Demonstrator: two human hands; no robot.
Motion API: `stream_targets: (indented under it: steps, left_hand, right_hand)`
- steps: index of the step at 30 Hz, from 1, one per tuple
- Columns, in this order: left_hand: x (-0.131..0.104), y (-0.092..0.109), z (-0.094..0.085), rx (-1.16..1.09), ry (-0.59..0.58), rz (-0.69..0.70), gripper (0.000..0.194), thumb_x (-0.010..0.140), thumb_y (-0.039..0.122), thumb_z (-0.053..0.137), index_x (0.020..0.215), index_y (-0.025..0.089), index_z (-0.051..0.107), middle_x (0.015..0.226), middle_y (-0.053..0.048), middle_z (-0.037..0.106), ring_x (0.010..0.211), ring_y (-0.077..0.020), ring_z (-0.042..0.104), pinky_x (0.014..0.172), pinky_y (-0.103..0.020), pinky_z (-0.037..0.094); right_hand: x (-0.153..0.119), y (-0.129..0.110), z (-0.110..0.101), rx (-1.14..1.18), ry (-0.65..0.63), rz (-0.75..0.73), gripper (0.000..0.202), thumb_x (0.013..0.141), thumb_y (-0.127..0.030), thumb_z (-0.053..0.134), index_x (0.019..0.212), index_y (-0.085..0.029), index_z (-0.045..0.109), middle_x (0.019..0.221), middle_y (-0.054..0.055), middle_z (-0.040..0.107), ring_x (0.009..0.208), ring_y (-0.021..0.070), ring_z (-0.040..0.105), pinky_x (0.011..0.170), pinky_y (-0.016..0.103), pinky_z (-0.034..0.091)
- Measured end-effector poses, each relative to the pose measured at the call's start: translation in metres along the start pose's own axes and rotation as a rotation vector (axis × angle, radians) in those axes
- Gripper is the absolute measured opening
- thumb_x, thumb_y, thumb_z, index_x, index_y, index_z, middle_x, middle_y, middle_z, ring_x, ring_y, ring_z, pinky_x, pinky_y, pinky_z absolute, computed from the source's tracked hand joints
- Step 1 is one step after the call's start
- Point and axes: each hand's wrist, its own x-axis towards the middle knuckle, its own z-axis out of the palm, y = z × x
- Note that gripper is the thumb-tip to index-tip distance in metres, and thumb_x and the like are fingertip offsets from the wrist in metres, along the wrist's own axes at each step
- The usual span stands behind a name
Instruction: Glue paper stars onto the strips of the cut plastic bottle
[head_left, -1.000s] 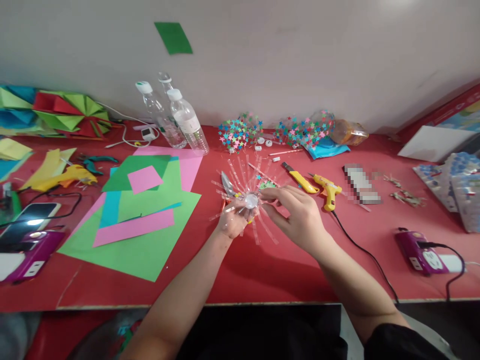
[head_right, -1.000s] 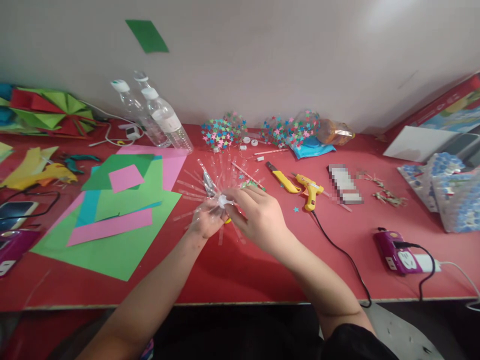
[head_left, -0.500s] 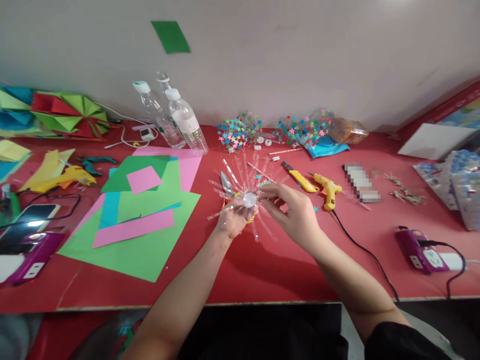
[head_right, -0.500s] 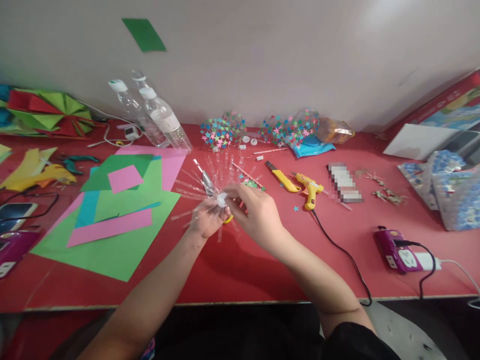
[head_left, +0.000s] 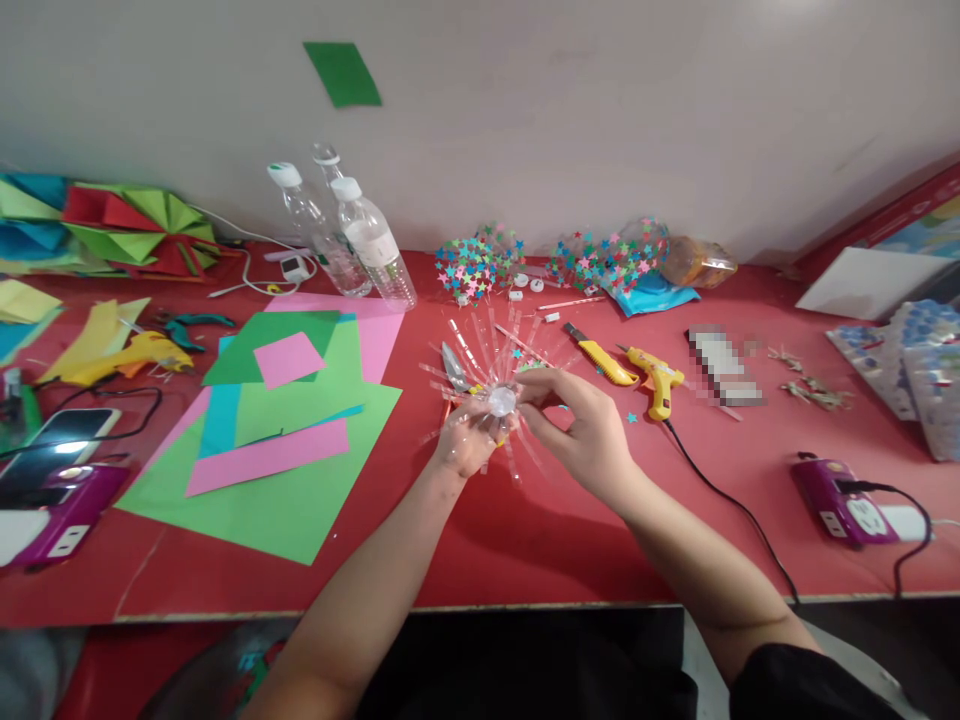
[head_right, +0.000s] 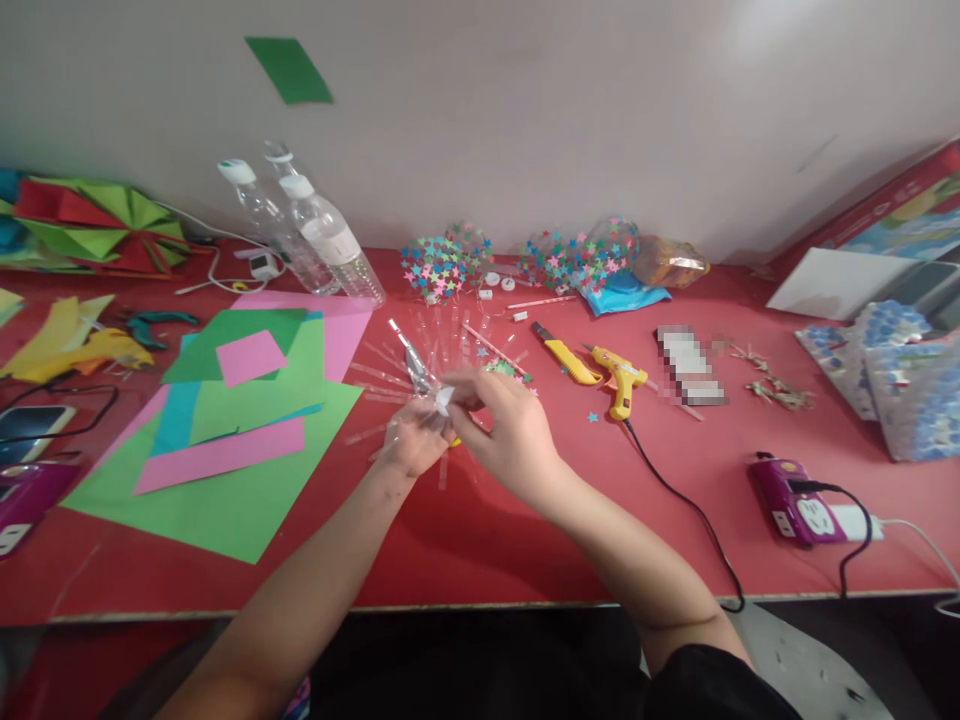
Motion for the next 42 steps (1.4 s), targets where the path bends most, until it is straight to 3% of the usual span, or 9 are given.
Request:
stream_targets:
  steps: [3,9,17,24,34,42]
  left_hand:
    - [0.001,0.001,-0.001,0.026,-0.008,-0.018,0.019,0.063,0.012,0.060,0.081,0.013,0.065,0.075,-0.005,0.071,0.065,-0.0153,0.066,0.060,-0.024,0.051]
    - [0.000,0.001,-0.002,0.021,-0.022,-0.009,0.026,0.063,0.012,0.060,0.089,0.014,0.066,0.076,-0.004,0.071,0.066,-0.0153,0.066,0.060,-0.024,0.051]
    - [-0.001,0.001,-0.002,0.011,-0.029,-0.021,0.014,0.064,0.010,0.061,0.077,0.013,0.066,0.074,-0.004,0.070,0.061,-0.0139,0.063,0.059,-0.024,0.053]
    - [-0.001,0.000,-0.001,0.014,-0.028,-0.018,0.007,0.063,0.009,0.063,0.067,0.015,0.062,0.064,-0.002,0.066,0.057,-0.0134,0.062,0.059,-0.024,0.053]
    - [0.000,0.001,-0.002,0.045,-0.093,-0.011,0.018,0.065,0.013,0.063,0.083,0.012,0.067,0.074,-0.004,0.068,0.065,-0.0137,0.063,0.061,-0.023,0.051]
    - [-0.002,0.002,0.001,0.090,-0.097,0.017,0.029,0.063,0.017,0.063,0.091,0.011,0.068,0.079,-0.008,0.069,0.061,-0.0136,0.061,0.057,-0.024,0.048]
  right_hand:
    - [0.001,-0.003,-0.002,0.058,-0.012,0.044,0.019,0.084,-0.013,0.058,0.100,-0.020,0.065,0.084,0.001,0.070,0.076,0.0128,0.064,0.074,0.029,0.053]
    - [0.001,-0.003,-0.004,0.084,-0.026,-0.002,0.016,0.086,-0.012,0.059,0.095,-0.022,0.067,0.086,0.000,0.068,0.081,0.0130,0.062,0.076,0.028,0.051]
    - [0.002,-0.003,-0.008,-0.010,0.057,-0.062,0.011,0.086,-0.013,0.061,0.080,-0.021,0.066,0.083,0.001,0.060,0.081,0.0149,0.059,0.072,0.030,0.050]
    - [0.003,-0.003,-0.011,0.007,0.005,-0.081,0.012,0.089,-0.012,0.057,0.088,-0.021,0.065,0.083,0.001,0.064,0.079,0.0133,0.059,0.072,0.028,0.050]
    - [0.004,-0.004,-0.017,-0.098,0.021,-0.076,0.017,0.087,-0.013,0.056,0.101,-0.021,0.063,0.085,0.002,0.066,0.077,0.0139,0.060,0.073,0.030,0.050]
    - [0.009,-0.009,-0.038,-0.163,0.067,-0.081,0.013,0.086,-0.013,0.055,0.083,-0.022,0.063,0.079,0.001,0.064,0.075,0.0151,0.059,0.071,0.032,0.049]
